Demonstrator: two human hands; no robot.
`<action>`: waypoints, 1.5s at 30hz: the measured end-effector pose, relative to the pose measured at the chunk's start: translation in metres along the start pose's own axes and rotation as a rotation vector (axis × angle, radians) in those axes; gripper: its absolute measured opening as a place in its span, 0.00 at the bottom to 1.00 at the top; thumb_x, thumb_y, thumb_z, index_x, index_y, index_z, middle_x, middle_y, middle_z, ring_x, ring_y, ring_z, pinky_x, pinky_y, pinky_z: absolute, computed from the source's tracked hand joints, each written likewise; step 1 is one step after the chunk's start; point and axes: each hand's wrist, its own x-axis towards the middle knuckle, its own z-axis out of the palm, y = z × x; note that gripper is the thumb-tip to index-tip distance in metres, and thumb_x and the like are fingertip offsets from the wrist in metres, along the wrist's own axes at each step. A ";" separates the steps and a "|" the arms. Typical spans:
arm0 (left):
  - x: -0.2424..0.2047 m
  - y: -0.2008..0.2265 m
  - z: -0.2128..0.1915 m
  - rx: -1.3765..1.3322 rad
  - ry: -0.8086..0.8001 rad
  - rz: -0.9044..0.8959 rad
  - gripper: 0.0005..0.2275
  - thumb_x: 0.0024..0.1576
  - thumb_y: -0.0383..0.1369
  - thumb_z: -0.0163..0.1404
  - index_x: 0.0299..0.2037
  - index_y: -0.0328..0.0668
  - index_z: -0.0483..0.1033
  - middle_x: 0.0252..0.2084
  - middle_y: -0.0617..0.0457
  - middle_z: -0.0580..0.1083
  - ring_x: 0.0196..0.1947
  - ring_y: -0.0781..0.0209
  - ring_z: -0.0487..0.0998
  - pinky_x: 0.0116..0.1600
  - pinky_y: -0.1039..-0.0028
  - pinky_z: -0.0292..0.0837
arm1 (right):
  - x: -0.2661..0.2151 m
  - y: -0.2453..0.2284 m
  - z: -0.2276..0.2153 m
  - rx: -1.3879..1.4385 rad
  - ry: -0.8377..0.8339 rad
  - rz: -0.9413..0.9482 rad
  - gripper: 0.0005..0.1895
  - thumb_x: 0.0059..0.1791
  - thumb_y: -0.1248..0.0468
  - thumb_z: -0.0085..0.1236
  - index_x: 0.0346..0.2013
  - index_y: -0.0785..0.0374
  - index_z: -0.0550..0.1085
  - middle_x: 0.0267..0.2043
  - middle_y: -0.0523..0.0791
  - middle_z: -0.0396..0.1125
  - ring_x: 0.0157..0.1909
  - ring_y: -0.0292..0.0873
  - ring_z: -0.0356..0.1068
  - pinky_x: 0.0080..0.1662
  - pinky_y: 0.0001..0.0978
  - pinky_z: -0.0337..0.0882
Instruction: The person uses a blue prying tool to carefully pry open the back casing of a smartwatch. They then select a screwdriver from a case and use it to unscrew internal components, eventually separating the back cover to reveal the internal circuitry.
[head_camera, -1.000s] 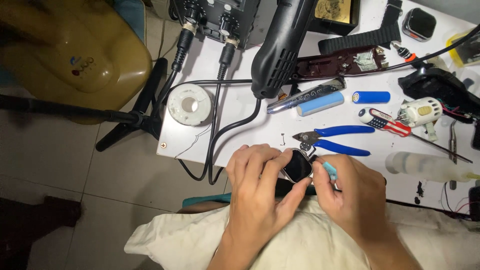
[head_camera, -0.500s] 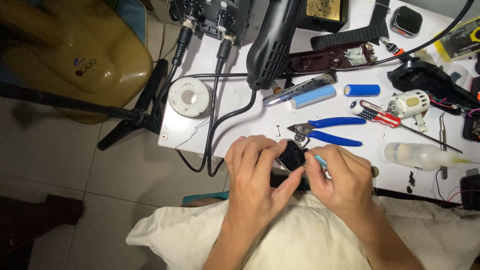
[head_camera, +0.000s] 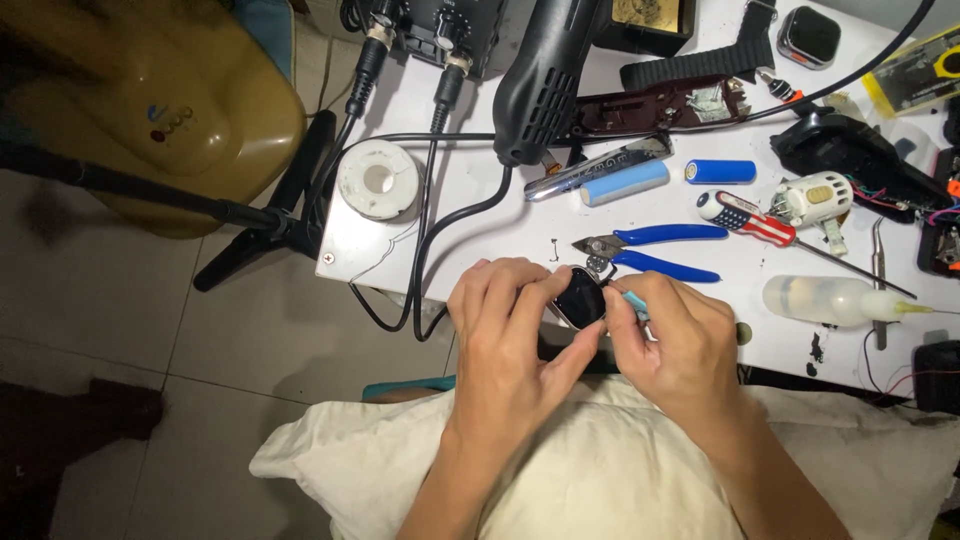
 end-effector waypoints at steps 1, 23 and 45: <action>0.000 0.000 0.001 0.000 0.001 -0.001 0.17 0.67 0.42 0.60 0.58 0.38 0.79 0.52 0.49 0.76 0.57 0.46 0.76 0.71 0.52 0.64 | 0.001 0.000 0.000 0.000 0.000 -0.001 0.05 0.62 0.71 0.62 0.42 0.68 0.77 0.33 0.44 0.75 0.30 0.46 0.72 0.34 0.39 0.70; -0.001 0.001 0.002 -0.017 0.046 -0.023 0.17 0.67 0.43 0.59 0.56 0.39 0.81 0.51 0.50 0.77 0.57 0.47 0.77 0.69 0.55 0.64 | 0.003 0.005 0.004 -0.001 -0.033 0.049 0.04 0.63 0.70 0.63 0.43 0.65 0.78 0.30 0.42 0.70 0.23 0.41 0.59 0.30 0.37 0.63; -0.002 0.001 0.001 -0.031 0.045 -0.035 0.16 0.66 0.42 0.60 0.56 0.39 0.81 0.53 0.50 0.78 0.58 0.47 0.78 0.67 0.56 0.66 | 0.004 0.005 0.005 0.004 -0.056 0.072 0.04 0.63 0.69 0.63 0.43 0.64 0.78 0.27 0.43 0.66 0.21 0.41 0.56 0.30 0.38 0.61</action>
